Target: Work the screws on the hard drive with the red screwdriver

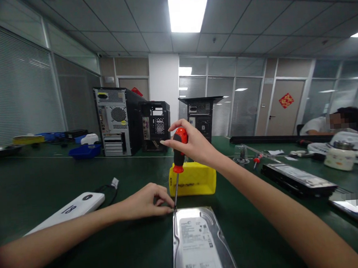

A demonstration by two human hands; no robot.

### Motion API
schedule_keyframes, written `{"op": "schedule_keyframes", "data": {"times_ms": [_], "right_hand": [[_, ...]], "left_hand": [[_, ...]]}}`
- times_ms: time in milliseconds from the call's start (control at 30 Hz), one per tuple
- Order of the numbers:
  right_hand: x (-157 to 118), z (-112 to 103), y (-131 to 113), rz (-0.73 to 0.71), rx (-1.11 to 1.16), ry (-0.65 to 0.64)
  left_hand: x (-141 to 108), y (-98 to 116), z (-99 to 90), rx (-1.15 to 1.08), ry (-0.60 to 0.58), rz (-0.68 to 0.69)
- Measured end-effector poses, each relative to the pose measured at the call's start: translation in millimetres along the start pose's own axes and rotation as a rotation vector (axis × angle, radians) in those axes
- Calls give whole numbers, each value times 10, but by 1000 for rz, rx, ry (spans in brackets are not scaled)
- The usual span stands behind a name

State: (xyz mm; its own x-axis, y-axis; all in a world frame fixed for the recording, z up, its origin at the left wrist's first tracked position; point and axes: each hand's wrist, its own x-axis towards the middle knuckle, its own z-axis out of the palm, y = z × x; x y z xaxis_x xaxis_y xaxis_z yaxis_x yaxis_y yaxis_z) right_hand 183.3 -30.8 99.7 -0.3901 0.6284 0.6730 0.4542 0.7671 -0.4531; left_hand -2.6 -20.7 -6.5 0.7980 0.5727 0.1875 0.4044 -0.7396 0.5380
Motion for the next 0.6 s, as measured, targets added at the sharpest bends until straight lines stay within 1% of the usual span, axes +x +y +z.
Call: {"op": "schedule_keyframes", "data": {"times_ms": [300, 433, 600], "right_hand": [[-3, -3, 13, 3, -6, 4], [-1, -3, 4, -12, -16, 14], [-13, 6, -4, -2, -2, -8]], "left_hand": [[-4, 34, -6, 44, -4, 2], [-3, 32, -5, 28, -9, 2], [-1, 28, -4, 18, -8, -12]]}}
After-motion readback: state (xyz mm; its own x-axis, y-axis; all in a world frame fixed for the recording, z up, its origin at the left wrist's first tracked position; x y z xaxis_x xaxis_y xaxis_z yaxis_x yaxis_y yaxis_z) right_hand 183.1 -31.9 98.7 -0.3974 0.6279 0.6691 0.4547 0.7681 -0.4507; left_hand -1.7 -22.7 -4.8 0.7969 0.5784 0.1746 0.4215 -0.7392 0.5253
